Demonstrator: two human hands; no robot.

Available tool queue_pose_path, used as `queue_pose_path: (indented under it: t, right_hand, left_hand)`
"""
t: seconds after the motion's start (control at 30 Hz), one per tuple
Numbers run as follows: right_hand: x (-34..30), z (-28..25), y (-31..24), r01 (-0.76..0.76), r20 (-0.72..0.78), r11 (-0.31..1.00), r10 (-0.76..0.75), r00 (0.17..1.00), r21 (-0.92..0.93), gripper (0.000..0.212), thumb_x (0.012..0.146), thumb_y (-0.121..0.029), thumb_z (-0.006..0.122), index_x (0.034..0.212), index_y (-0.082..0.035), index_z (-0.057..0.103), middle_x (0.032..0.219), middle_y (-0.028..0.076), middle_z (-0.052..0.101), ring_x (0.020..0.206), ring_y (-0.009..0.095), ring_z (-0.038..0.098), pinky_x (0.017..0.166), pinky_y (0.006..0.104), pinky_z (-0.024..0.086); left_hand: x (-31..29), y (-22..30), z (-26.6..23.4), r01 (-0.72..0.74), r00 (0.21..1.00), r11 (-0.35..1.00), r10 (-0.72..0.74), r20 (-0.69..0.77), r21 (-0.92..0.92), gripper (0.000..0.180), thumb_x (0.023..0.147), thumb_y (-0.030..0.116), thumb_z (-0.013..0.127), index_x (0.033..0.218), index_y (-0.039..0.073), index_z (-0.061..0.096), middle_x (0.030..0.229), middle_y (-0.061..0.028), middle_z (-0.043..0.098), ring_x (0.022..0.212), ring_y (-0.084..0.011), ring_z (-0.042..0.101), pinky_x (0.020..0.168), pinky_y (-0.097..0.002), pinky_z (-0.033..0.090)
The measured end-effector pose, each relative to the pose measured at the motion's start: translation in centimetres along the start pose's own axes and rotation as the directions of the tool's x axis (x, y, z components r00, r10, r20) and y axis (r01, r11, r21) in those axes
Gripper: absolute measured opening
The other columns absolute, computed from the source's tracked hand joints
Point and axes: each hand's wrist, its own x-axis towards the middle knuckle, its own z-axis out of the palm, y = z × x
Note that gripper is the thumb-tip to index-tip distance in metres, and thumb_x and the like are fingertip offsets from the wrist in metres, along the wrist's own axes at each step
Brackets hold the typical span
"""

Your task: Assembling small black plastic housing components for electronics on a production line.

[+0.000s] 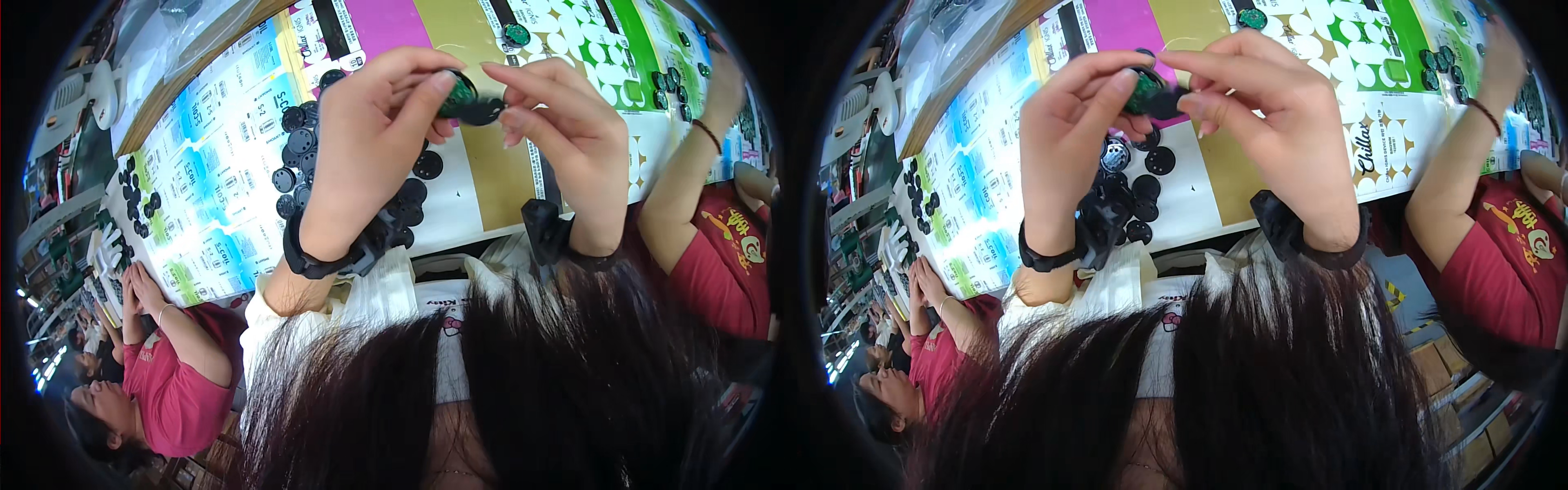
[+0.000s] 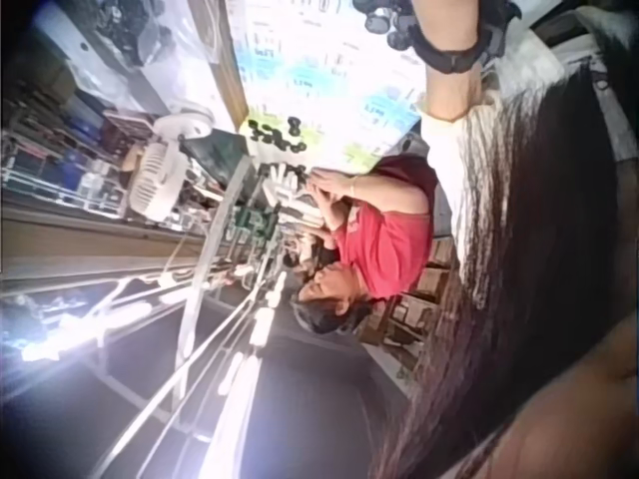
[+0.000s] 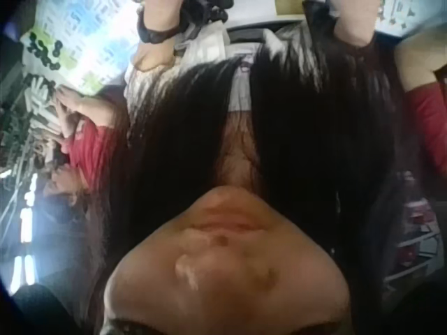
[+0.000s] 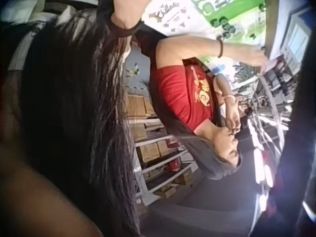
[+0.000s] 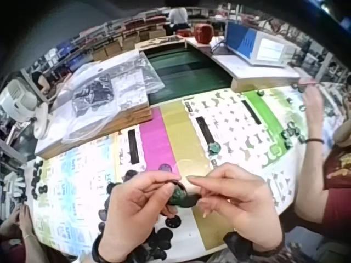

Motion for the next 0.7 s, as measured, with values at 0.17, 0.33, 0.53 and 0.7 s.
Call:
queue_pose_path:
  t: [0.17,0.33,0.53,0.7]
  right_hand:
    - [0.9,0.5,1.2,-0.028,-0.139,0.997,0.017,0.990,-0.075,0.022,0.074,0.004,0.056,0.095,0.001,0.060,0.077,0.005,0.053,0.065,0.011,0.056,0.058,0.0183,0.044]
    - [2.5,-0.9,2.2,0.065,-0.287,0.944,-0.163,0.944,-0.323,0.021,0.076,-0.002,0.058,0.096,-0.003,0.060,0.085,0.004,0.058,0.074,0.010,0.057,0.067,0.0198,0.044]
    - [-1.0,-6.5,-2.2,0.065,-0.296,0.853,-0.250,0.922,-0.517,0.022,0.070,0.001,0.062,0.092,-0.002,0.059,0.083,0.006,0.056,0.065,0.010,0.057,0.059,0.0200,0.044]
    - [-0.6,-1.2,1.7,-0.070,0.091,0.823,0.146,0.985,-0.563,0.032,0.068,-0.005,0.062,0.098,-0.007,0.053,0.093,0.005,0.052,0.073,0.023,0.055,0.065,0.0295,0.045]
  left_hand:
    - [-0.1,0.3,0.3,0.051,0.997,0.997,-0.048,0.057,-0.060,0.015,0.084,0.006,0.049,0.095,-0.001,0.056,0.067,-0.0037,0.059,0.057,-0.0068,0.056,0.051,-0.0178,0.045]
    - [2.2,-0.8,-4.5,-0.107,0.963,0.970,0.156,-0.222,0.217,0.018,0.082,0.012,0.052,0.096,0.001,0.059,0.076,-0.0060,0.059,0.060,-0.0104,0.057,0.055,-0.0209,0.047]
    - [0.8,3.3,-10.4,-0.146,0.872,0.956,0.245,-0.423,0.254,0.021,0.083,0.013,0.051,0.095,-0.003,0.058,0.087,-0.0107,0.060,0.065,-0.0083,0.049,0.055,-0.0203,0.041]
    - [-2.4,1.9,-10.4,0.019,0.907,0.970,0.085,-0.413,0.242,0.021,0.083,0.013,0.050,0.098,-0.001,0.056,0.081,-0.0081,0.061,0.060,-0.0072,0.050,0.053,-0.0188,0.040]
